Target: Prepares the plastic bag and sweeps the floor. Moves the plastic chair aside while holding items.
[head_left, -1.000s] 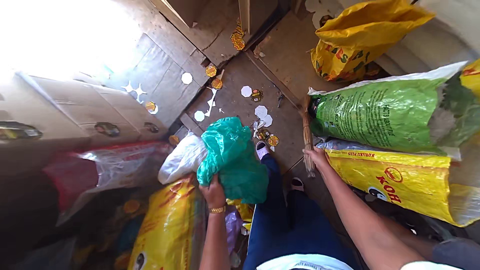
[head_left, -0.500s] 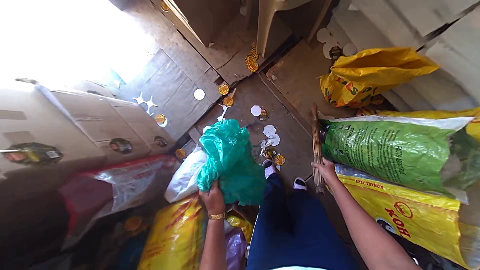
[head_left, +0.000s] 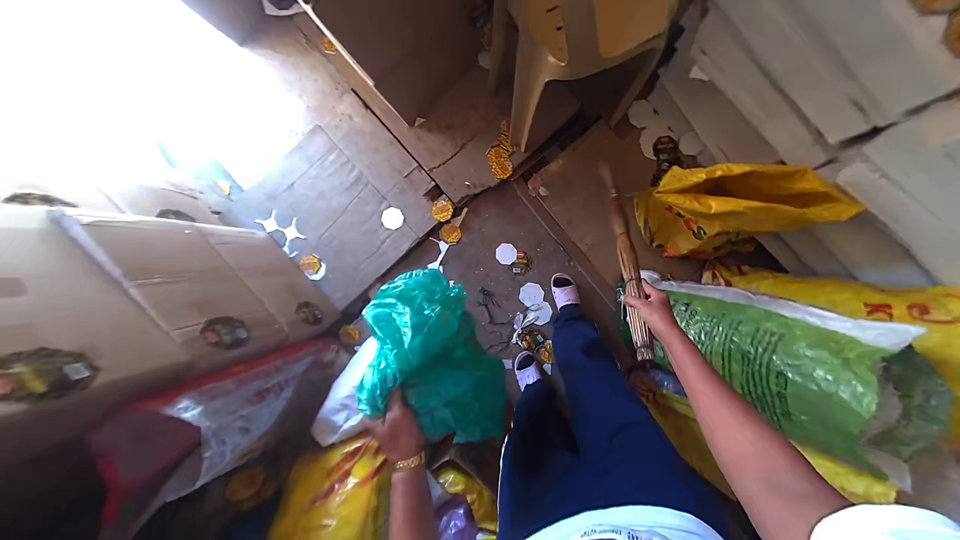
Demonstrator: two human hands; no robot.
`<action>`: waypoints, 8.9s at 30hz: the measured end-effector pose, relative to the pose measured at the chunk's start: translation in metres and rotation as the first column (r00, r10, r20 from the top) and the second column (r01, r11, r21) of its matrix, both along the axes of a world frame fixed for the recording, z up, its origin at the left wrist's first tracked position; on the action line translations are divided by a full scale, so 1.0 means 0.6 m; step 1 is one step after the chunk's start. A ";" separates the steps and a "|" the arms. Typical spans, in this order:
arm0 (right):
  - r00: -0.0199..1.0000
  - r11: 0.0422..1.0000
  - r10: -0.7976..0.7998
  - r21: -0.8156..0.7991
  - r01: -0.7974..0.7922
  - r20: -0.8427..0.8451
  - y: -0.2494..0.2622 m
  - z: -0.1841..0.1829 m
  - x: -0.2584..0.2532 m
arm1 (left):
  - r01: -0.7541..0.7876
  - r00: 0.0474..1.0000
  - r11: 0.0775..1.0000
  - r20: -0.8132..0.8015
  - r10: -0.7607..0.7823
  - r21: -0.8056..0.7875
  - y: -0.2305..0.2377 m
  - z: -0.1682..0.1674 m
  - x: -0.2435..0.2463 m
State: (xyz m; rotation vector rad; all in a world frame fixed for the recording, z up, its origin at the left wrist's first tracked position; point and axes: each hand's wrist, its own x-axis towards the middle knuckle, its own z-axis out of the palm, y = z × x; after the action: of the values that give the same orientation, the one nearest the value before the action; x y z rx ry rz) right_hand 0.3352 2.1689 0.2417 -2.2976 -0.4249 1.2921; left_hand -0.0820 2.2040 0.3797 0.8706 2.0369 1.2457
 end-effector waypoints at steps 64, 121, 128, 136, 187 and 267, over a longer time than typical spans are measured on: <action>0.697 0.717 0.627 -0.091 -0.691 -0.348 0.280 0.123 -0.009 | -0.398 0.915 0.917 -0.074 0.397 -0.007 0.274 -0.016 0.038; 0.745 0.694 0.602 -0.275 -0.666 -0.286 0.742 0.036 -0.200 | -0.528 0.843 0.844 -0.066 0.534 0.096 0.538 0.022 -0.164; 0.706 0.700 0.590 -0.186 -0.689 -0.392 0.777 0.174 -0.102 | -0.665 0.735 0.746 -0.143 0.663 0.040 0.512 0.067 -0.087; 0.648 0.607 0.723 -0.229 -0.761 -0.240 0.831 0.039 -0.073 | -0.760 0.633 0.648 -0.161 0.757 0.055 0.502 0.069 0.061; -0.082 -0.139 0.978 -0.309 -0.941 -0.190 0.574 0.118 0.046 | -0.911 0.412 0.411 -0.064 0.909 -0.037 0.090 0.075 0.317; 0.315 0.110 0.928 0.660 -0.743 0.200 0.516 0.182 -0.218 | -0.957 0.213 0.188 -0.098 0.972 -0.219 -0.038 0.090 0.483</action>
State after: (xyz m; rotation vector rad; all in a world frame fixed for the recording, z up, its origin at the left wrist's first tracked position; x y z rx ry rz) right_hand 0.2047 2.4783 0.3508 -1.0589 -2.0047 1.4871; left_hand 0.2080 2.1810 0.4338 -0.8721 2.6444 1.4695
